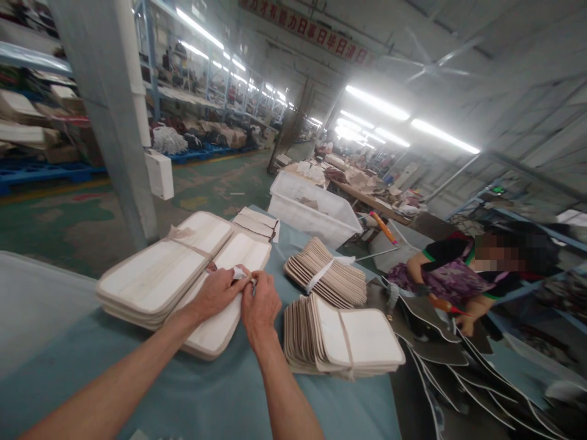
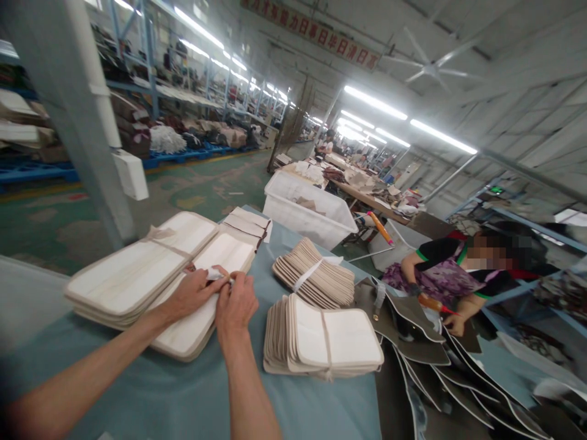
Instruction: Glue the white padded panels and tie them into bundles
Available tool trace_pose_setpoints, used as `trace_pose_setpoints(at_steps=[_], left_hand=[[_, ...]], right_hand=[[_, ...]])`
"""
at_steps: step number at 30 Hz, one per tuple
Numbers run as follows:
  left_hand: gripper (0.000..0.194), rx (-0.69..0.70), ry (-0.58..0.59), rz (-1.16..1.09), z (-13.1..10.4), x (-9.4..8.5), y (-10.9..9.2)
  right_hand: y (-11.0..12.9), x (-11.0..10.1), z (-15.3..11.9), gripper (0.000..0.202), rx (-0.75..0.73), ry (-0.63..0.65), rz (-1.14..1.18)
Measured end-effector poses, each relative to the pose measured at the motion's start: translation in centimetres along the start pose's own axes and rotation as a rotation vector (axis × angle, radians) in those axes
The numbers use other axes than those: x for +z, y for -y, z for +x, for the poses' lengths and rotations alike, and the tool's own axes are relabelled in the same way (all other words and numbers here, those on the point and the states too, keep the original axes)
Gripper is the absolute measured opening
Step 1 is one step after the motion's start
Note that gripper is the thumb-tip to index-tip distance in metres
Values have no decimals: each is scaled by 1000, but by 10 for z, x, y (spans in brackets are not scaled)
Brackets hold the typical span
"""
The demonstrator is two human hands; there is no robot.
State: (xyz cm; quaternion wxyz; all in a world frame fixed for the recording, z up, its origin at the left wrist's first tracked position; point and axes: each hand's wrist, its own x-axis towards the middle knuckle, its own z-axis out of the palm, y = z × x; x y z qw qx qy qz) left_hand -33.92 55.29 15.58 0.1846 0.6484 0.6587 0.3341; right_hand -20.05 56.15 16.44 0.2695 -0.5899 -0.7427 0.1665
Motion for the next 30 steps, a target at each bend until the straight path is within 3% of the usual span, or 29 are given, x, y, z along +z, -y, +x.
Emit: trace_pose_setpoints(at_steps=[4,11,19,25,30], left_hand=[[36,-6,-13,-31,-2,2,2],[33,20,-20,-107,-2,2,2],[31,55,-36,-213,-1,2,4],[33,63,-33,-272,-2,-1,-1],[34,79,-37,-292,-3,-4,-4]], right_hand=[[-4,3,0,29,-47,3,31],[-8,-8,7,12,-77,42,-23],[-10,-23,15,9,-34,177,48],[-27,-18,14,31,1,249,284],[-34,-19,9,39,-40,222,370]])
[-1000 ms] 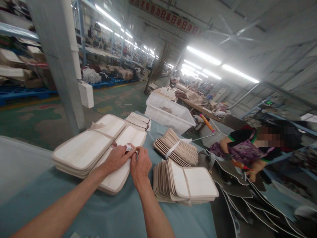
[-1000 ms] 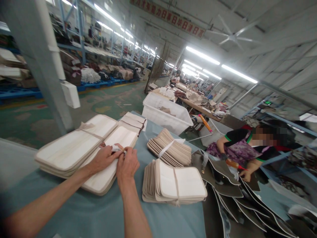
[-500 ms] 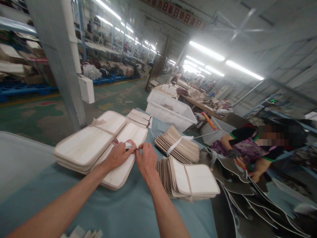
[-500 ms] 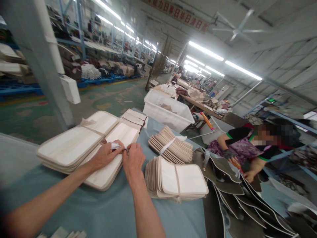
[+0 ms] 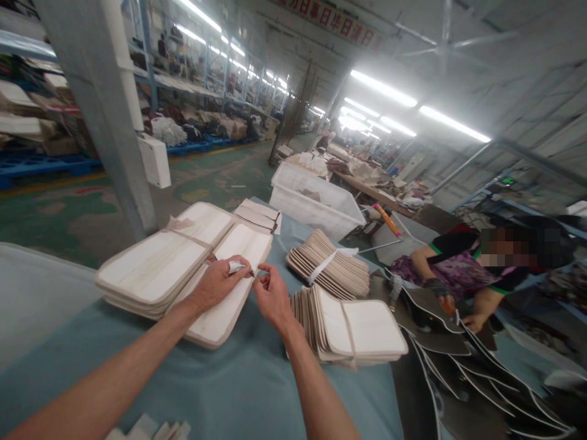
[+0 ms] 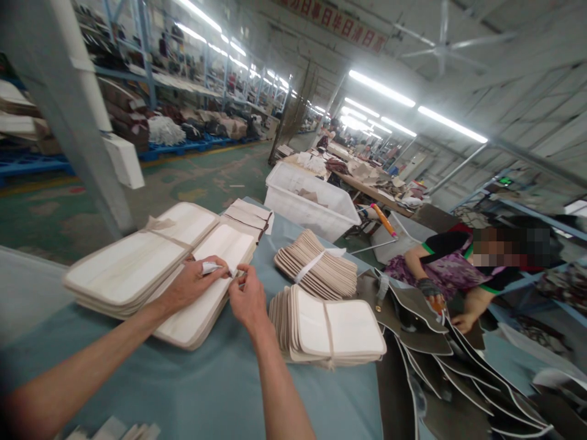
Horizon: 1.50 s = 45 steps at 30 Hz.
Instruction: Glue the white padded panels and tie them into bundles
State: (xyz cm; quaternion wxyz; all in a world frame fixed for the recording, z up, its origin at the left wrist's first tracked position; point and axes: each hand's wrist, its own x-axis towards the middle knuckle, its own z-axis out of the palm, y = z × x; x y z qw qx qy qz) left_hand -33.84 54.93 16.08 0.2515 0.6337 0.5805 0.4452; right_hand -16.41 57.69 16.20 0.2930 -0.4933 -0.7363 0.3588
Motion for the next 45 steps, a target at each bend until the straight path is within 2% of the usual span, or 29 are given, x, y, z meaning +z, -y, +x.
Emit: trace_pose_setpoints(at_steps=[9,13,19,26,30,34,39,42,45], left_hand=[[33,2,-41,0,-1,0,4],[36,-11,-49,11,0,0,3],[33,-11,-68,7,0,-1,1],[33,0,-57,-23,0,-1,-1],[34,3,-40,-36,1,-1,1],[34,17,-32,-65,1,0,2],[33,33,-26,-92,1,1,5],[33,26,-29,-101,1,3,8],[32,20,-31,-98,1,3,10]], right_hand=[[-5,2,8,36,-104,41,20],[-5,-3,10,23,-157,76,8],[4,-15,10,10,-182,44,-69],[-2,-15,16,27,-138,68,155],[-11,-13,19,34,-39,0,248],[-12,-15,14,41,-19,-20,193],[-1,-10,12,52,14,-36,53],[2,-4,17,54,17,13,20],[-1,0,22,51,-6,87,98]])
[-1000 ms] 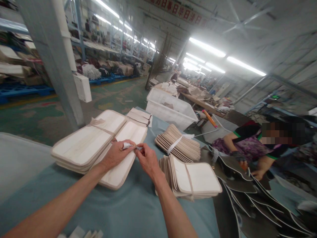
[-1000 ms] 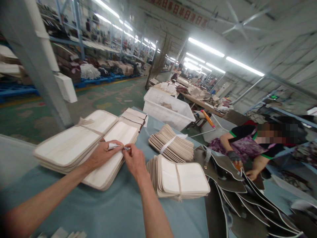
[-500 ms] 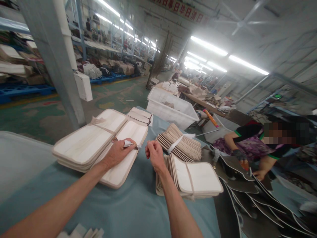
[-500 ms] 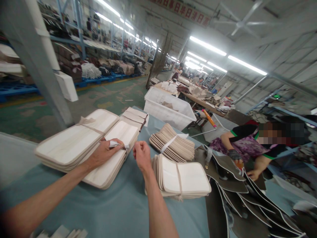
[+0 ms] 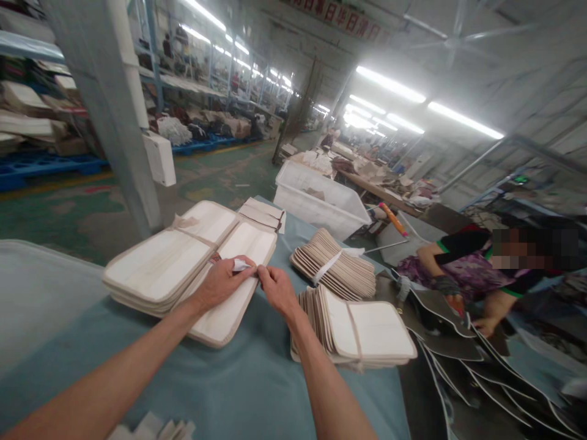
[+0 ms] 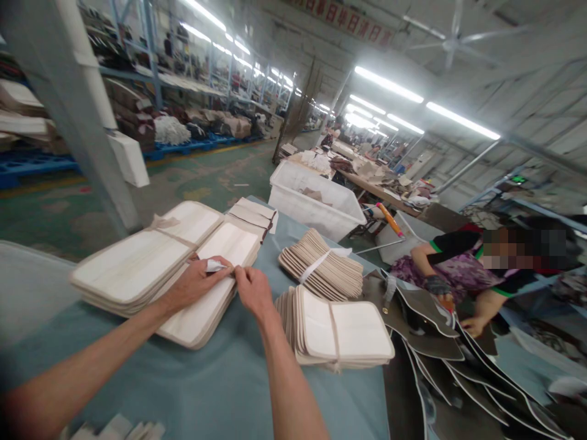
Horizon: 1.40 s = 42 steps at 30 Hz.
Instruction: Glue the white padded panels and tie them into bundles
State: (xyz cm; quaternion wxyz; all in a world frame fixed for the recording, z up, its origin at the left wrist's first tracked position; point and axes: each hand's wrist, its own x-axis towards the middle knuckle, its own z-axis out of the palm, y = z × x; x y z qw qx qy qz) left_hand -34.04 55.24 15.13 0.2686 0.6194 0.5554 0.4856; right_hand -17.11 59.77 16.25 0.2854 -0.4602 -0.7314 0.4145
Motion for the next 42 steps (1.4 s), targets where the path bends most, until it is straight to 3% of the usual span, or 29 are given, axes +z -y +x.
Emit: trace_pose_setpoints(at_steps=[3,7,19,27,32,37,42], left_hand=[[29,7,-7,20,0,0,-2],[27,35,-34,73,-2,-1,-7],[28,82,-162,203,-4,1,-4],[23,105,-190,270,-5,2,-5],[23,114,-214,311,-5,2,-6],[23,98,-264,343,-6,0,-7],[27,76,-239,346,-6,-2,-11]], right_hand=[[-5,4,2,47,-14,10,92],[-6,10,1,42,-24,-110,176],[16,7,-6,36,-94,-316,188],[15,17,3,42,9,-167,469],[4,26,5,45,73,-155,584],[-7,30,3,39,68,-224,541],[-11,34,2,33,-58,-362,388]])
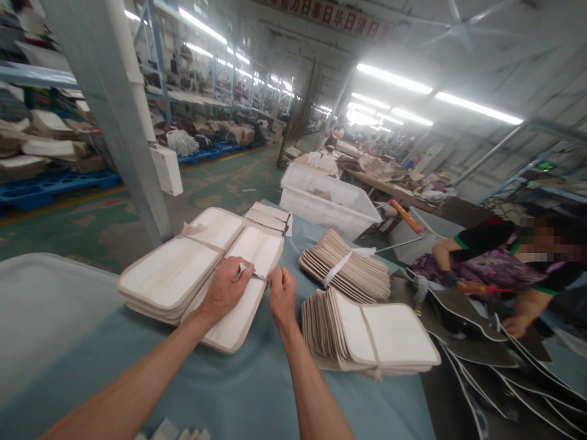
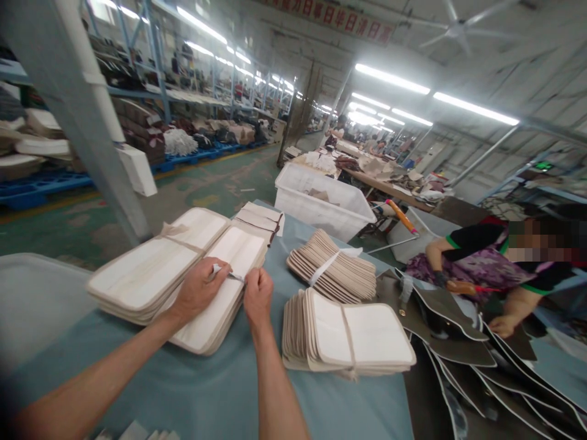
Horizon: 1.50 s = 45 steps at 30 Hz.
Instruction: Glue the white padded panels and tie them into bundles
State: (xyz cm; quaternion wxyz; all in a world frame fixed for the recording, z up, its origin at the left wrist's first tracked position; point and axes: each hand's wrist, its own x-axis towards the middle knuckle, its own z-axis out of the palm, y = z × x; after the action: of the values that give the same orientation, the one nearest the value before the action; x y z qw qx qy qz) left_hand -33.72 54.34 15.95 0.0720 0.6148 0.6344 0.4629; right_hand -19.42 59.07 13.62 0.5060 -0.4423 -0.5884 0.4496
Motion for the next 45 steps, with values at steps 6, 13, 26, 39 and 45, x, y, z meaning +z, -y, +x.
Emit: trace_pose_setpoints(at_steps=[6,13,26,39,45], left_hand=[[29,7,154,-78,6,-2,-11],[34,-64,240,-161,15,0,-15],[32,13,411,45,30,0,-14],[30,185,467,386,29,-6,-6],[32,228,488,484,30,-11,-3]], right_hand=[[-5,-1,-2,34,-99,-23,-114],[-15,0,-6,33,-68,-68,-74],[-16,-12,1,31,-124,18,-98],[-21,-24,2,33,-287,139,-281],[-24,-25,3,32,-375,168,-411]])
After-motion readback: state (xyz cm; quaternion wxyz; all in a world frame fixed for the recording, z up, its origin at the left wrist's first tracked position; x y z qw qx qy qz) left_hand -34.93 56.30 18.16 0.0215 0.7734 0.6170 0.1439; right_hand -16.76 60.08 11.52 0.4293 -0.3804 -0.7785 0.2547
